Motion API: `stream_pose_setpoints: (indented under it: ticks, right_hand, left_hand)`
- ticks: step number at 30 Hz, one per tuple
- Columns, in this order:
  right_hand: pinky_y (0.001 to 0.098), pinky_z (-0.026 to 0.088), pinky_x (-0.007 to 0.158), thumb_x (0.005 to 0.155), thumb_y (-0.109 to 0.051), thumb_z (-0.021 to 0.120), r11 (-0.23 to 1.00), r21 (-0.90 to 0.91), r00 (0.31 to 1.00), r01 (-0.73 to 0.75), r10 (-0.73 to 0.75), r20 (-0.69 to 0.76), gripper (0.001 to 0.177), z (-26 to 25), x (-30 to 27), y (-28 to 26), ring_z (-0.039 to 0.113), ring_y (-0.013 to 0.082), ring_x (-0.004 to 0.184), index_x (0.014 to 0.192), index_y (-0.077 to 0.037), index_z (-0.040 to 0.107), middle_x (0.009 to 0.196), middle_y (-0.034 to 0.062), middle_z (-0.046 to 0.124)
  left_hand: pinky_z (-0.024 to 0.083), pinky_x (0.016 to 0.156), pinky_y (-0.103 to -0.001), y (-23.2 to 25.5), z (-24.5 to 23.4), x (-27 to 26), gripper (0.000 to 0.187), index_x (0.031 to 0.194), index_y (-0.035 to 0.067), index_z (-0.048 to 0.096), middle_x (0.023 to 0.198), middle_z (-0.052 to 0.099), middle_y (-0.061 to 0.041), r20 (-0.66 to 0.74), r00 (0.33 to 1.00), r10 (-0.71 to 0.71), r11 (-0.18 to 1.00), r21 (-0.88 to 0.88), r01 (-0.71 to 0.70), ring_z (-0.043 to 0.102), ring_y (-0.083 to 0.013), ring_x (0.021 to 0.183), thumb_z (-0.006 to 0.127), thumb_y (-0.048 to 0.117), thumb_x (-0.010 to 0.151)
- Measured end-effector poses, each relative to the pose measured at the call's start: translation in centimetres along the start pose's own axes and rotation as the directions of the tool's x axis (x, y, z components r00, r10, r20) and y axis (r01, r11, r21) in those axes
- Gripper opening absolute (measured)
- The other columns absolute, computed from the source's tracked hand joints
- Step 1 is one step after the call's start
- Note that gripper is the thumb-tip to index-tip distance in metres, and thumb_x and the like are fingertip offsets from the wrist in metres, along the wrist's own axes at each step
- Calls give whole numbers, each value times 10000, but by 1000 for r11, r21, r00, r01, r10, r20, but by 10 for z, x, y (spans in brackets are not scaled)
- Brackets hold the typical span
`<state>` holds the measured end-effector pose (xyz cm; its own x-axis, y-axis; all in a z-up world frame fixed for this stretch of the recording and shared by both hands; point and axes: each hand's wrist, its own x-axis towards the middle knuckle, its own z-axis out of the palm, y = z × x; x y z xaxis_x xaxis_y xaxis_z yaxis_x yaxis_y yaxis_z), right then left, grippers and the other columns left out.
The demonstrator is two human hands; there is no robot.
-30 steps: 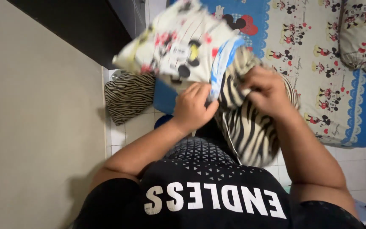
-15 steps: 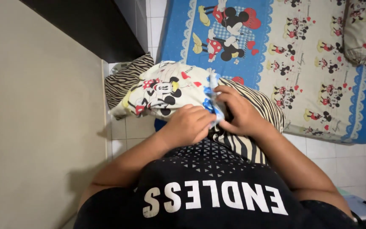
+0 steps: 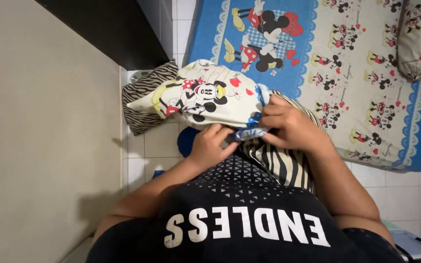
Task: The person picks up a pillowcase and a pillow, then inserts the pillow into the case by hand. They adjust the fabric and corners to fit the pillow inside, then place the finished pillow on the bed.
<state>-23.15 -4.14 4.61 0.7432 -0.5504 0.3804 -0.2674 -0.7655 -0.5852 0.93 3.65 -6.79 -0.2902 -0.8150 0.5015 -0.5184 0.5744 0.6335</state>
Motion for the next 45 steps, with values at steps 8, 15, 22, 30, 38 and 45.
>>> stream_pose_setpoints:
  ticks: [8, 15, 22, 30, 38, 45]
  right_hand:
    - [446, 463, 781, 684, -191, 810, 939, -334, 984, -84, 132, 123, 198, -24, 11, -2, 580, 315, 882, 858, -144, 727, 777, 70, 685]
    - [562, 545, 891, 779, -383, 829, 697, -690, 604, -196, 640, 475, 822, -11, 20, -65, 550, 310, 1157, 1493, -290, 430, 1279, 65, 597]
    - [586, 537, 695, 750, -386, 824, 546, -810, 708, -212, 657, 258, 544, 58, -55, -26, 514, 344, 1064, 1208, -275, 550, 1224, 53, 484]
    - [342, 611, 547, 688, -182, 763, 589, -757, 859, -283, 507, 74, 290, 19, -29, -4, 689, 258, 821, 956, -240, 666, 918, -50, 573]
    - [389, 630, 705, 775, -17, 695, 623, -746, 872, -233, 474, 124, 264, -28, 22, -36, 750, 302, 887, 973, -184, 745, 947, 30, 713]
    - [421, 520, 809, 678, -247, 736, 700, -708, 897, -93, 367, 245, 269, 30, -24, 14, 554, 259, 954, 941, -265, 681, 935, -37, 623]
  left_hand:
    - [531, 591, -325, 13, 17, 24, 256, 836, 92, 598, 700, 560, -64, 78, 995, -57, 950, -303, 78, 656, -329, 696, 615, 266, 1024]
    - [552, 624, -381, 11, 9, 32, 244, 837, 71, 595, 742, 619, -119, 208, 978, 9, 947, -315, 58, 673, -362, 751, 600, 220, 1031]
    - [581, 725, -381, 10, 8, 29, 199, 1018, 85, 674, 904, 704, -127, 365, 929, -59, 942, -287, 173, 710, -350, 887, 692, 271, 949]
    - [580, 825, -452, 1, 7, 28, 360, 1191, 63, 671, 1078, 744, -180, 439, 897, -58, 996, -30, 79, 725, -369, 1004, 694, 285, 908]
    - [592, 724, -350, 13, 10, 24, 103, 992, 104, 716, 859, 707, -50, -33, 991, -130, 932, -345, 110, 727, -303, 840, 646, 178, 1001]
    - [588, 708, -356, 24, 7, 36, 100, 1004, 107, 694, 820, 673, -51, 33, 997, -69, 931, -357, 77, 710, -301, 826, 638, 190, 1010]
